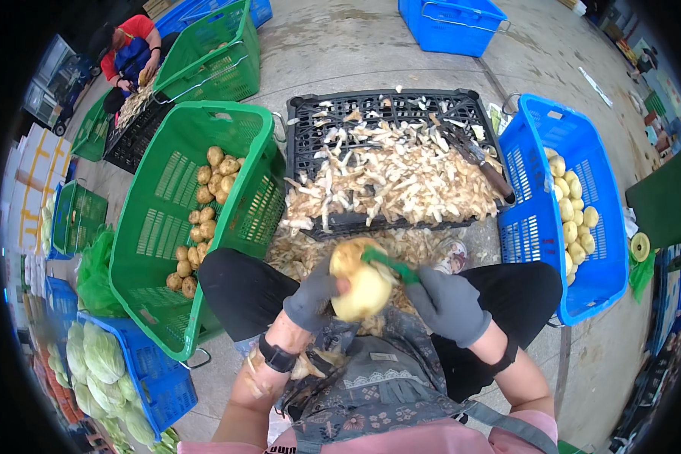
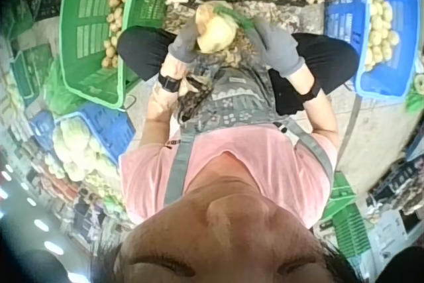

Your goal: The person peels a potato with a peeler, scrapes the surface with a metal tool, and places it into a green basket before picking up another potato.

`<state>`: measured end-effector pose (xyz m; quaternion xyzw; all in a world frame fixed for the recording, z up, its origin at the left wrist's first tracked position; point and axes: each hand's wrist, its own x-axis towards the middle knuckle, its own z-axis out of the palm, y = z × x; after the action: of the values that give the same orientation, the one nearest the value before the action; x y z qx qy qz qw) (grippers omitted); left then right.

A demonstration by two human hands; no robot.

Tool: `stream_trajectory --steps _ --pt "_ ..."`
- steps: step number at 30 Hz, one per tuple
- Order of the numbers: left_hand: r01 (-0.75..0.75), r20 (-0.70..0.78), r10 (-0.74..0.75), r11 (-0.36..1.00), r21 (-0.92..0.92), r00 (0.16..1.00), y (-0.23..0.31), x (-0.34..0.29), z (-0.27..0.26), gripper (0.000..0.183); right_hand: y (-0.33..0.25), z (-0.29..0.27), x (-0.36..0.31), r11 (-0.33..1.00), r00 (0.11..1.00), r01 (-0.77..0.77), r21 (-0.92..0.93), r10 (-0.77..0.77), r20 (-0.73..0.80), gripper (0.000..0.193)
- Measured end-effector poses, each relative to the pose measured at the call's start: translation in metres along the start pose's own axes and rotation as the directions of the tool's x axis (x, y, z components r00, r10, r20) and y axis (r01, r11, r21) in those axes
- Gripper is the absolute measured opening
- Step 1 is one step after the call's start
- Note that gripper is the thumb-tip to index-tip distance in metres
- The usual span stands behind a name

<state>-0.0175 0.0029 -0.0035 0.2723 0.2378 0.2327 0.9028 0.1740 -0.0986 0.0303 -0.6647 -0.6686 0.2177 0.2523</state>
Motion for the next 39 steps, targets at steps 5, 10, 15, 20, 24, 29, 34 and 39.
stream_trajectory --steps 5,10,15,20,24,29,34,39 --pt "0.121 0.28 -0.2 0.954 0.274 0.939 0.021 -0.011 0.011 0.113 0.032 -0.008 0.011 0.963 0.982 -0.174 -0.205 0.184 0.031 0.015" --pt "0.097 0.239 -0.174 0.949 0.301 0.955 0.027 -0.01 0.016 0.094 0.015 -0.036 0.005 0.995 0.991 0.019 -0.1 -0.033 -0.133 0.014" --pt "0.091 0.207 -0.196 0.899 0.428 0.958 0.032 -0.008 0.015 0.078 0.001 -0.031 -0.004 0.96 0.953 0.275 -0.052 -0.266 0.143 0.021" --pt "0.104 0.138 -0.151 0.949 0.299 0.979 0.029 -0.009 0.024 0.094 0.058 -0.001 -0.005 0.972 0.996 -0.017 -0.234 -0.003 -0.086 0.024" --pt "-0.252 0.173 0.19 0.827 0.503 0.966 0.016 0.002 0.026 0.077 0.02 0.054 -0.019 0.952 0.994 0.027 0.306 0.005 -0.106 0.04" --pt "-0.464 0.268 0.38 0.693 0.552 0.886 -0.015 0.002 0.03 0.09 0.003 0.039 0.015 0.914 0.912 0.04 0.404 0.131 -0.389 0.035" --pt "0.102 -0.16 -0.148 0.959 -0.266 0.976 -0.031 0.004 0.029 0.056 0.013 0.042 0.021 0.986 0.854 0.033 0.164 0.058 -0.517 0.027" --pt "0.244 0.191 -0.157 0.726 -0.643 0.969 -0.05 0.013 -0.011 0.062 -0.013 0.014 0.034 0.933 0.943 -0.018 0.358 0.135 -0.304 0.016"
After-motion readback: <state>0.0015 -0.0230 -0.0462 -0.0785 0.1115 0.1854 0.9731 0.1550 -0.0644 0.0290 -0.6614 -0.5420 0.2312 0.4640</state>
